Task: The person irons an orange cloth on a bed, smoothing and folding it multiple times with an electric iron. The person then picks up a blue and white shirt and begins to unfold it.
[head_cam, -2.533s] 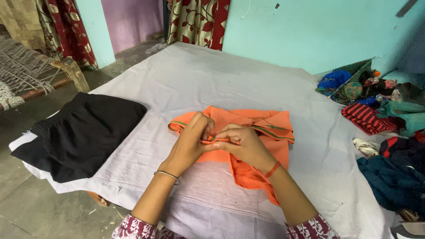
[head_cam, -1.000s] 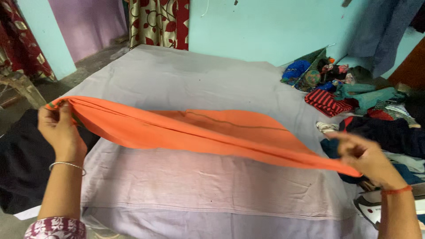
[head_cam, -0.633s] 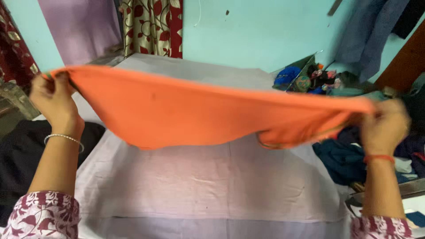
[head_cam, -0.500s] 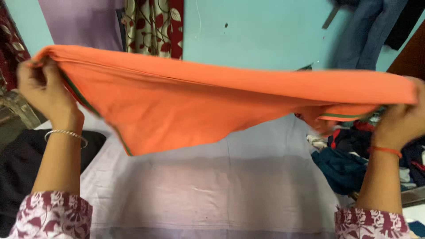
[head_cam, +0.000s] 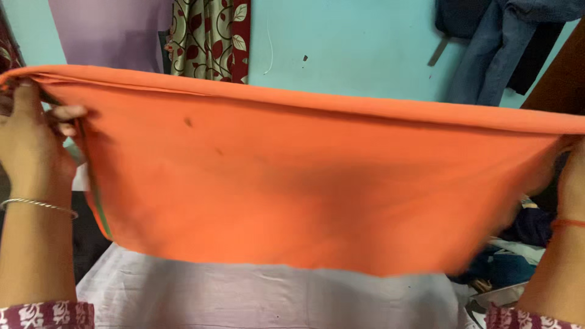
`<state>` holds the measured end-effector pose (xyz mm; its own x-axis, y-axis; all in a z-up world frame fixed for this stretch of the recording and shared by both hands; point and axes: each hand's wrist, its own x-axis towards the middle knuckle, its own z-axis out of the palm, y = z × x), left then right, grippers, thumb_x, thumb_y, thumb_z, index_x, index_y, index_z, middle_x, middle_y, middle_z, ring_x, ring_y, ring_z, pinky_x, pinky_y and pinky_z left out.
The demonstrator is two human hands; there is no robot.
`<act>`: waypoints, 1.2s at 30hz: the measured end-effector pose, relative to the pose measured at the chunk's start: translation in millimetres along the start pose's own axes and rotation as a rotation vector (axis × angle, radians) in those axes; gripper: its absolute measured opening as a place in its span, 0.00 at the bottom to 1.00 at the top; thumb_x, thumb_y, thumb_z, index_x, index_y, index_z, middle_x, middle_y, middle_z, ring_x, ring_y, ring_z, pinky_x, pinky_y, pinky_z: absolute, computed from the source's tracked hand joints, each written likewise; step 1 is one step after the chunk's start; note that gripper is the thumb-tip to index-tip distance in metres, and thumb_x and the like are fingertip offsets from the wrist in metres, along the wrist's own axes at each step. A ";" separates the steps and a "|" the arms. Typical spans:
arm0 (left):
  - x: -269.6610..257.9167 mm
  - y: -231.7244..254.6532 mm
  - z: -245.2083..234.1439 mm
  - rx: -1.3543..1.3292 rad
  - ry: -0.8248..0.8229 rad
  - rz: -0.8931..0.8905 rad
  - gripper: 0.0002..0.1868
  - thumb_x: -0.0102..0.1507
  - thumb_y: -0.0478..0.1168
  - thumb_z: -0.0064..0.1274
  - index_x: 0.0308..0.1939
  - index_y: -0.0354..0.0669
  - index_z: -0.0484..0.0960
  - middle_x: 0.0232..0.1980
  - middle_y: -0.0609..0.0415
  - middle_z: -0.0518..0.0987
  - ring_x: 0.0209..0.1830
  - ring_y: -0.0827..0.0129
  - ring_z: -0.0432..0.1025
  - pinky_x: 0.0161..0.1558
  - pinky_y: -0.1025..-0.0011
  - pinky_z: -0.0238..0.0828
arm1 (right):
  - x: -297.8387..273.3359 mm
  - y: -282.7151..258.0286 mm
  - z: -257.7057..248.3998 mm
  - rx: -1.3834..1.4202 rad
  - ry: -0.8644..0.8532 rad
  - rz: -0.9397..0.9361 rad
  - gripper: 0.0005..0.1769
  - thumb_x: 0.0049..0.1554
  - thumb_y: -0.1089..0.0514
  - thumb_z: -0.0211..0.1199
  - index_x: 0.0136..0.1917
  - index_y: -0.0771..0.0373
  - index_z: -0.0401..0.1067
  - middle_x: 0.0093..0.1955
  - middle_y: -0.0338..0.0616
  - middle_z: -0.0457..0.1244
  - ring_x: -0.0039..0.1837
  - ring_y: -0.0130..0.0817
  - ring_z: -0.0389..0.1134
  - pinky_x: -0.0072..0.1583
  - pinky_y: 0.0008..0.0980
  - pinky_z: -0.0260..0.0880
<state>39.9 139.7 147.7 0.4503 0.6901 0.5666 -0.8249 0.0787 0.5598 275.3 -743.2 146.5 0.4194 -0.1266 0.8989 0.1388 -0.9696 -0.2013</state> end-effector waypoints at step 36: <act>-135.4 -81.6 -218.7 1.238 -0.384 -0.118 0.14 0.70 0.41 0.54 0.57 0.38 0.82 0.51 0.43 0.70 0.35 0.61 0.71 0.39 0.68 0.70 | -268.7 -117.3 -103.3 0.065 -0.627 0.013 0.10 0.49 0.63 0.58 0.41 0.57 0.80 0.49 0.36 0.73 0.48 0.44 0.74 0.49 0.40 0.73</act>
<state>-28.5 197.2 -106.9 0.7363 0.4600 0.4962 -0.0053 -0.7294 0.6840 53.7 -617.0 -31.3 0.8651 0.0279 0.5009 0.1764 -0.9516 -0.2518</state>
